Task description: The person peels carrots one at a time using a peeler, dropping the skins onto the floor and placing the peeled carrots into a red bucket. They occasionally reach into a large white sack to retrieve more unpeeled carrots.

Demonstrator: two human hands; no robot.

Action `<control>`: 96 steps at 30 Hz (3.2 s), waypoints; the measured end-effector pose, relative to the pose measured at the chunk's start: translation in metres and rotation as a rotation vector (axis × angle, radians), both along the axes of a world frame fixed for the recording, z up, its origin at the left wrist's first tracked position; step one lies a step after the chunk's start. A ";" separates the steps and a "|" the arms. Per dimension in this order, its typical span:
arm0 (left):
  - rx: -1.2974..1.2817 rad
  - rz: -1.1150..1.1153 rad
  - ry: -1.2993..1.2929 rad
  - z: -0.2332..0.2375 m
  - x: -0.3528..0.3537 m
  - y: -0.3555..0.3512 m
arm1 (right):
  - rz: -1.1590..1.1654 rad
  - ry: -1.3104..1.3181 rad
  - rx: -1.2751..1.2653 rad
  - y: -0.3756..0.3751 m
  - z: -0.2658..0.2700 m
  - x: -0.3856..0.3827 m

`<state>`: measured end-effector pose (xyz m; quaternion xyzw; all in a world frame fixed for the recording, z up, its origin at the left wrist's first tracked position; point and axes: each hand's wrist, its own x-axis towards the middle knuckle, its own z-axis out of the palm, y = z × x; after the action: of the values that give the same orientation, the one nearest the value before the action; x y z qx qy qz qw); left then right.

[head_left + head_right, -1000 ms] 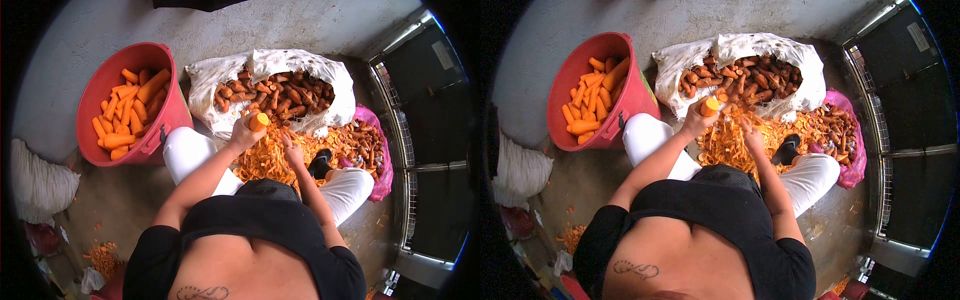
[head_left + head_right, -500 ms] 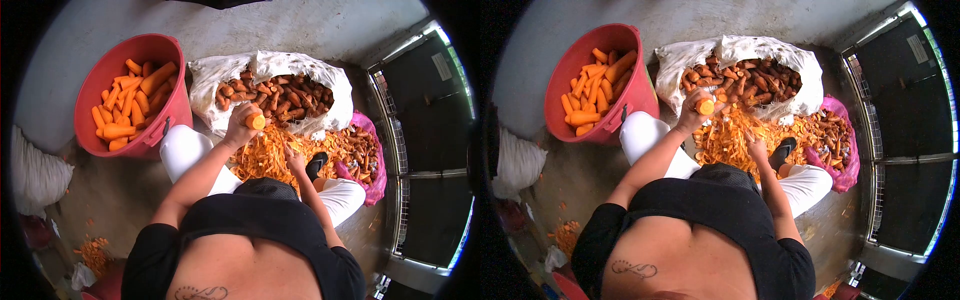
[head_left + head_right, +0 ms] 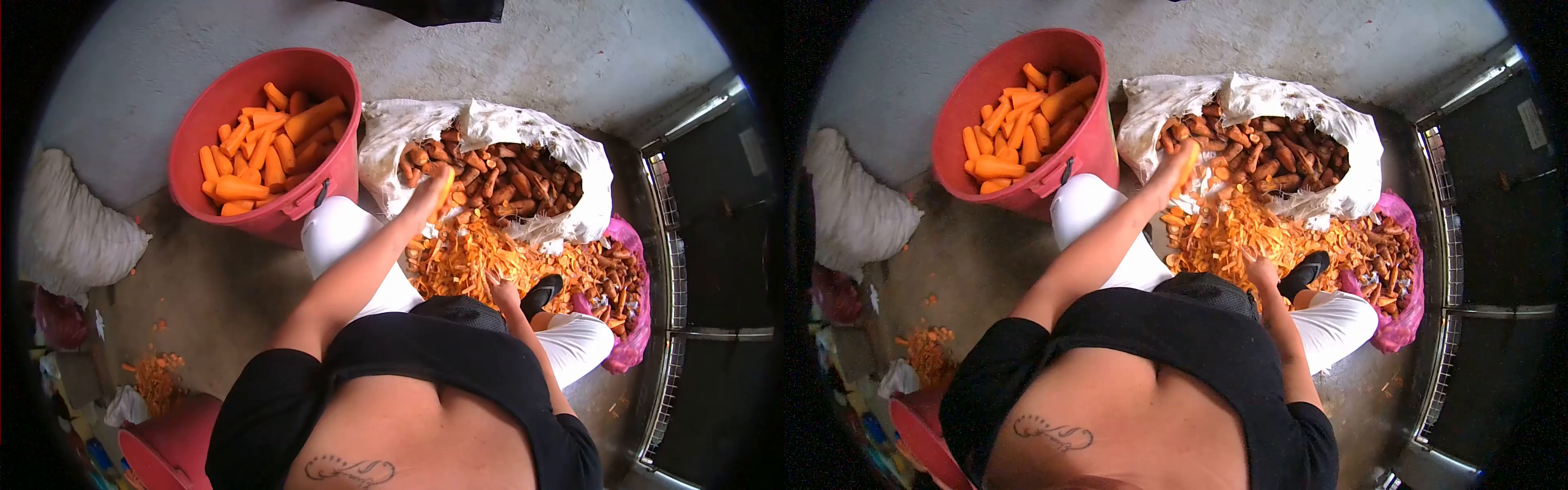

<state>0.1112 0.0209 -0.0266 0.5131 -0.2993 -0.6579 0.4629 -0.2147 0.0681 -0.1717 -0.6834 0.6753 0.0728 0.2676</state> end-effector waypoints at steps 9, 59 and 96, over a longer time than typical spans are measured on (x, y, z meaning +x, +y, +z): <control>-0.353 0.299 -0.287 0.137 0.114 0.000 | 0.021 0.258 0.108 -0.010 -0.006 0.012; 0.441 0.251 -0.950 -0.009 0.477 0.045 | -0.085 0.231 0.101 -0.004 -0.022 -0.007; -0.181 -0.086 -1.442 -0.024 0.071 -0.163 | 0.019 -0.193 -0.084 -0.190 -0.072 0.083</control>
<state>0.1819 -0.1425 -0.0502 0.7665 -0.6032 -0.1464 0.1650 -0.1321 -0.1221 -0.2442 -0.7042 0.6425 -0.0192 0.3016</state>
